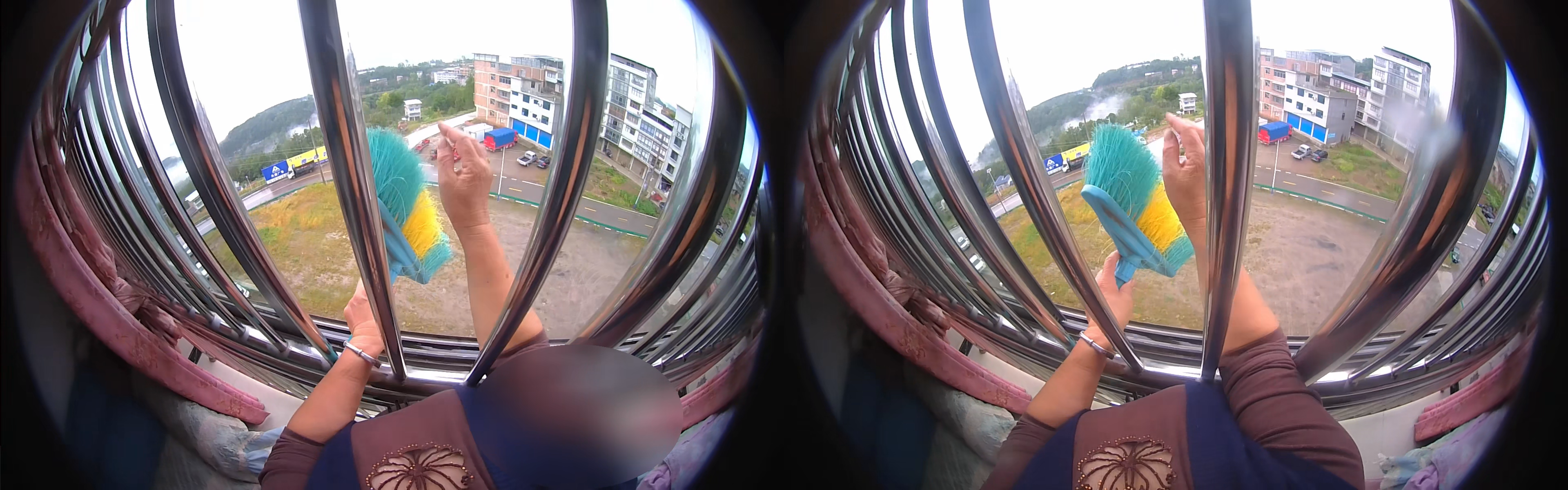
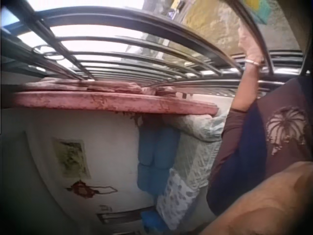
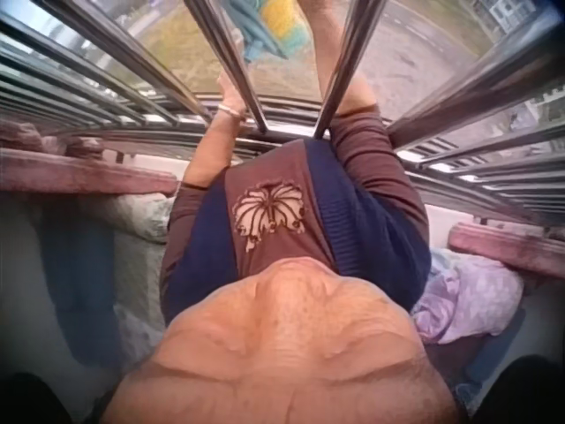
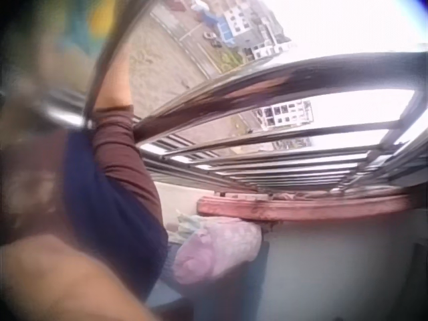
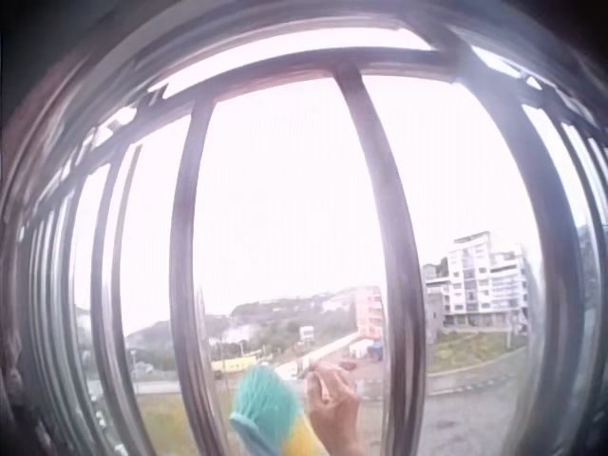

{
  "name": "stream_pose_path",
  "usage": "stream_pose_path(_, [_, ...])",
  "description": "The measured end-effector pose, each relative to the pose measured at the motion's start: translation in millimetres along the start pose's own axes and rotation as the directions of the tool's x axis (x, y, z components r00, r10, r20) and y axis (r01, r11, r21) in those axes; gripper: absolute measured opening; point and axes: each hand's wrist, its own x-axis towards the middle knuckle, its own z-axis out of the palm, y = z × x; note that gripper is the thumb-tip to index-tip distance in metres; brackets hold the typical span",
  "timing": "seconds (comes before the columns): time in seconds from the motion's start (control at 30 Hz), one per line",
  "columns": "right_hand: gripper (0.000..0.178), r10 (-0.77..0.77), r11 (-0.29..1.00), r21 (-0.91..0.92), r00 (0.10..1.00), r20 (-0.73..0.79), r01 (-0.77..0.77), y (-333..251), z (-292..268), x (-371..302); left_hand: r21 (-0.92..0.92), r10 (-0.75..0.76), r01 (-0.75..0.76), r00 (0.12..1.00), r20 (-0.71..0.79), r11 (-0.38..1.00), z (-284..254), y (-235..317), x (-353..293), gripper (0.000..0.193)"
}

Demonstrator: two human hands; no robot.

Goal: The person sweeps a tiled floor with a long-handled broom, moving debris into a dustpan. They then brush the broom bristles against a balcony railing to remove trapped debris.

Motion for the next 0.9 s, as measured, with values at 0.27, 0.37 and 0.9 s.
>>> stream_pose_path(0.27, [0.035,0.536,0.75,-0.658,0.653,0.535,-0.076,105.9,-0.9,-125.8,0.058,-0.125,0.124,0.992,0.022,0.991,-13.5,2.4,-2.2,0.056])
stream_pose_path(0.37, [0.034,0.593,0.735,-0.617,0.71,0.38,-0.283,114.8,5.9,-118.0,0.085,-0.151,0.153,0.988,-0.028,0.985,-13.0,-0.4,-1.3,0.035])
stream_pose_path(0.9, [0.022,0.09,0.936,0.331,0.99,0.106,-0.121,15.8,10.7,-32.2,-0.51,-0.098,0.246,0.949,0.301,0.824,-13.5,0.7,11.1,0.034])
